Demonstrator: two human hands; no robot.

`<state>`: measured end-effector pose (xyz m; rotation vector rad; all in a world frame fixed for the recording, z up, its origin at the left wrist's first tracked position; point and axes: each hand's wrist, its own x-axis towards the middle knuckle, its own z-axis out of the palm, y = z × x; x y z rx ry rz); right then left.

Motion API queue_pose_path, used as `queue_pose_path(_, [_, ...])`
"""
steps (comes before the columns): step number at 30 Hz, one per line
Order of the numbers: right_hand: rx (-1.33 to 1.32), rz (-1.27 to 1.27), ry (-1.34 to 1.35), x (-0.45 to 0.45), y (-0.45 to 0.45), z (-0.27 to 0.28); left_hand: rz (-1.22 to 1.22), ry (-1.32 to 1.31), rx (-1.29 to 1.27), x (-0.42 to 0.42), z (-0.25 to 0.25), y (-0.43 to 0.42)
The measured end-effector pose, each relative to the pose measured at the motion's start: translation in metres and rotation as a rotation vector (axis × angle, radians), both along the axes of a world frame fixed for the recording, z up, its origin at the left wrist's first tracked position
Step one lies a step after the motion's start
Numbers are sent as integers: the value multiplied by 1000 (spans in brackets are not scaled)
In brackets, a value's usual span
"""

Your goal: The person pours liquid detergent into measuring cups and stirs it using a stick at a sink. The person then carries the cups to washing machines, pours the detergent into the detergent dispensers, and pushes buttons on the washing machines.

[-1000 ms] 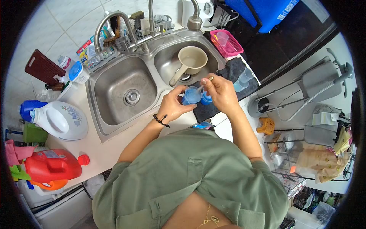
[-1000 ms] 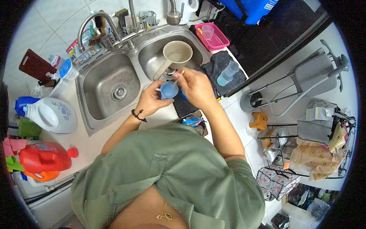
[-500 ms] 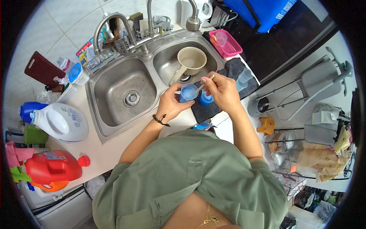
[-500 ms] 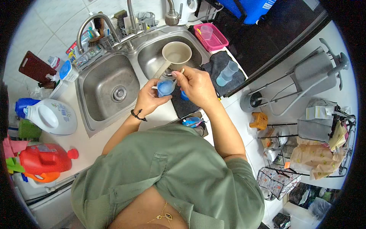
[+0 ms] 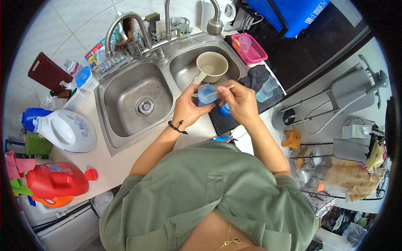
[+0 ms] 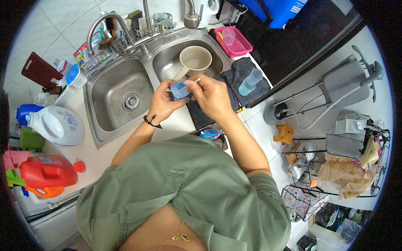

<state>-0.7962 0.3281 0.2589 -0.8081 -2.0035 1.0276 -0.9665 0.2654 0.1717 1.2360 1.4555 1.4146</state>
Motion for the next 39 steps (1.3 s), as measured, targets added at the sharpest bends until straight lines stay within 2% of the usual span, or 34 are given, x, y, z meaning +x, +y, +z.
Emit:
queue_pose_path(2, [-16, 86, 3, 1, -1, 0, -10, 7, 24, -1, -5, 2])
queue_pose_path(3, [38, 40, -110, 3, 0, 6, -14, 24, 45, -2, -8, 2])
queue_pose_path(6, [307, -32, -157, 0, 15, -2, -35, 21, 41, 3, -4, -1])
queue_pose_path(7, [121, -6, -48, -3, 11, -1, -45, 11, 31, 5, -2, -1])
queue_pose_path(10, [-61, 72, -104, 2, 8, 10, -48, 49, 27, 7, -10, 2])
queue_pose_path(13, [297, -129, -199, 2, 19, -1, -68, 26, 48, 11, -10, 1])
queue_pose_path(17, [133, -44, -134, -1, 1, 2, 33, 182, 14, 17, 4, -1])
queue_pose_path(19, [147, -32, -111, 0, -7, 4, 108, 276, -96, 17, 20, -3])
queue_pose_path(23, [361, 8, -132, 5, -14, 4, 167, 149, 67, 14, -1, 7])
queue_pose_path(26, [393, -24, -137, 9, -21, 11, 198, 269, 91, 9, -1, 9])
queue_pose_path(29, [401, -77, -62, 13, -22, 18, 204, 267, 23, 7, 1, 10])
queue_pose_path(32, [305, -189, -4, 10, -14, 5, 191, 237, -8, 10, 8, 9])
queue_pose_path(35, [167, -157, 85, 8, -18, 2, 198, 266, 77, 11, 5, 11])
queue_pose_path(39, [55, -195, 195, 19, -18, 9, 187, 239, 21, 6, -9, 16])
